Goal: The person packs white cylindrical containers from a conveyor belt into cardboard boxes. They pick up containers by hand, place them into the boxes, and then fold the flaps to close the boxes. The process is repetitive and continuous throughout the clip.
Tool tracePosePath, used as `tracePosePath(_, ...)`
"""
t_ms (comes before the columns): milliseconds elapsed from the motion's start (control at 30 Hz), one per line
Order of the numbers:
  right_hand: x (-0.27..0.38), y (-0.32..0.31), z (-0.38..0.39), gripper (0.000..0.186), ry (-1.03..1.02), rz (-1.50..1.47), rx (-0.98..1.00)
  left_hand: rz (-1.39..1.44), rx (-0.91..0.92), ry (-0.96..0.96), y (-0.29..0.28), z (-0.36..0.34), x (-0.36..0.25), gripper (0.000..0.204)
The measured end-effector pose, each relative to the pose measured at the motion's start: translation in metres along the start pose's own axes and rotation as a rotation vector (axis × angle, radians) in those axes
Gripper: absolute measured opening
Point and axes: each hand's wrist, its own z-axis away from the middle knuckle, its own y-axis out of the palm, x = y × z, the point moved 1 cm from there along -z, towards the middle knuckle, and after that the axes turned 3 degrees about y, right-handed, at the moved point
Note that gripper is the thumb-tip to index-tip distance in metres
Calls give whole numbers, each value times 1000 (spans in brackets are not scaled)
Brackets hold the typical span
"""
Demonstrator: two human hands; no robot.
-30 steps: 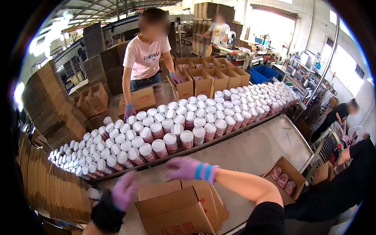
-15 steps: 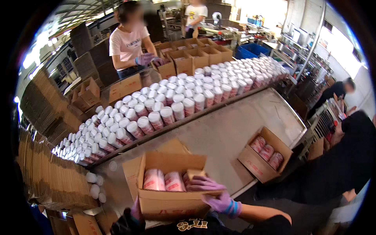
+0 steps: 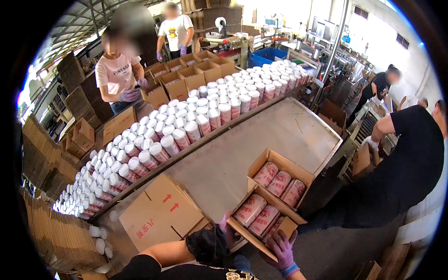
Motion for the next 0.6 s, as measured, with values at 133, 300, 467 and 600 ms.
tracePosePath(133, -23, 15, -1, 56, -13, 119, -50, 513, 284, -301, 73, -18, -45, 71)
tracePosePath(300, -24, 35, -50, 50, 48, 168, -152, 435, 477, -358, 75, -87, -65, 61)
tracePosePath(467, -81, 44, -88, 50, 105, 375, -335, -104, 51, -396, 94, -111, -85, 56)
tracePosePath(600, -131, 31, -110, 55, 110, 332, -365, -1094, 197, 547, 10, -132, -128, 45)
